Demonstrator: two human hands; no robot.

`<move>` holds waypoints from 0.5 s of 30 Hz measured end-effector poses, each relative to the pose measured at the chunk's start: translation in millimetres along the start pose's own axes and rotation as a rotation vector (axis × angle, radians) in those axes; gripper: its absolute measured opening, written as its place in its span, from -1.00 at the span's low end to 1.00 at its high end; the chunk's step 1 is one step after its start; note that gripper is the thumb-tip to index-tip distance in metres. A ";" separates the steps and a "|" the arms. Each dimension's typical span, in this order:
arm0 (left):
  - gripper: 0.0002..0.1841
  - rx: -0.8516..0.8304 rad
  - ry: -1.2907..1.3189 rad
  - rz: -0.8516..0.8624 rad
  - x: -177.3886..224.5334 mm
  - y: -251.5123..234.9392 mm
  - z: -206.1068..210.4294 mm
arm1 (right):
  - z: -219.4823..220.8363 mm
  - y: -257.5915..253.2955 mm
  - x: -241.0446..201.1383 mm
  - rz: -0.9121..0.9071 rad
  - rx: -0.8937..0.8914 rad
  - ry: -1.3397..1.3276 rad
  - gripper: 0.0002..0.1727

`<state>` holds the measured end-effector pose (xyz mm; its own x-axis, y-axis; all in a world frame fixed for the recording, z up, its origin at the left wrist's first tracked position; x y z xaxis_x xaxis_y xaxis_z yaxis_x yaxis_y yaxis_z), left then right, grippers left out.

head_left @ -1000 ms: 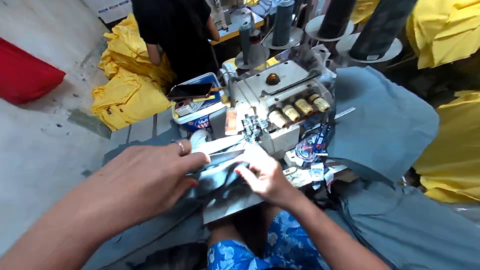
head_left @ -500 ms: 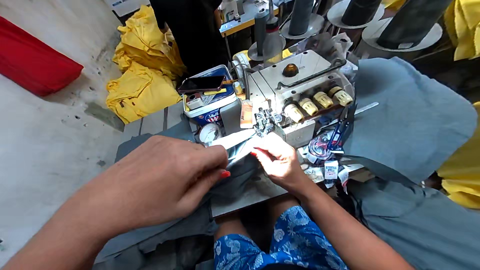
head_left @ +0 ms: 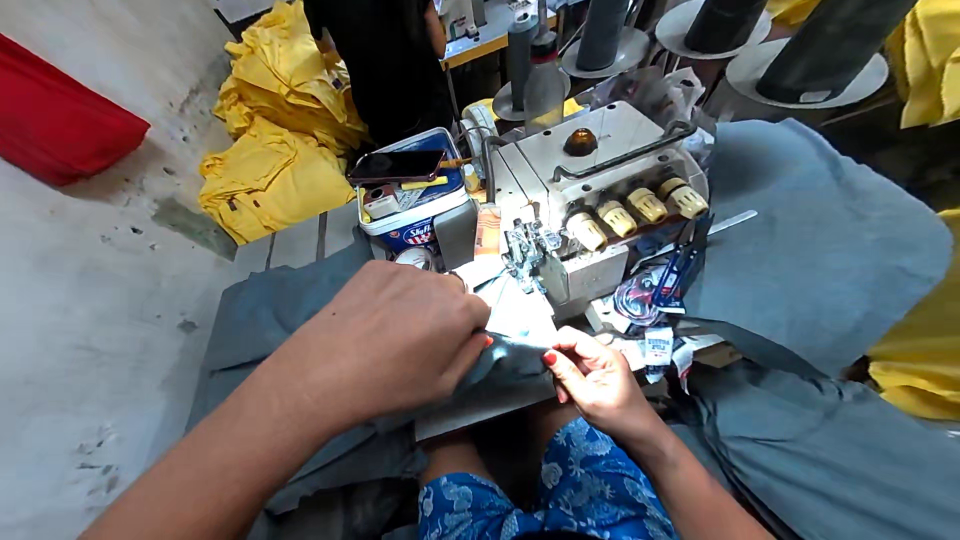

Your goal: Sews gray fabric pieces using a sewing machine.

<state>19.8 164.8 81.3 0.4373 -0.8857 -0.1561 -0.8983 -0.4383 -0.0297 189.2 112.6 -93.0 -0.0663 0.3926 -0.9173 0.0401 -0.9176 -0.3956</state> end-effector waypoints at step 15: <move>-0.62 -0.021 0.017 -0.044 -16.7 -14.4 26.0 | -5.9 -32.5 12.3 0.028 -0.049 0.035 -0.84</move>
<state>24.3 189.9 58.6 0.4768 -0.8681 -0.1379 -0.8774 -0.4795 -0.0155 193.0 147.6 -91.7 -0.0301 0.3699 -0.9286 0.0901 -0.9242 -0.3711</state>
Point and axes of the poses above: each hand's wrist, its own y-axis away from the middle knuckle, its own z-axis out of the palm, x = y × z, the point moved 4 cm from there along -y, towards the middle knuckle, and after that the axes turned 5 degrees about -x, right-handed, at the moved point
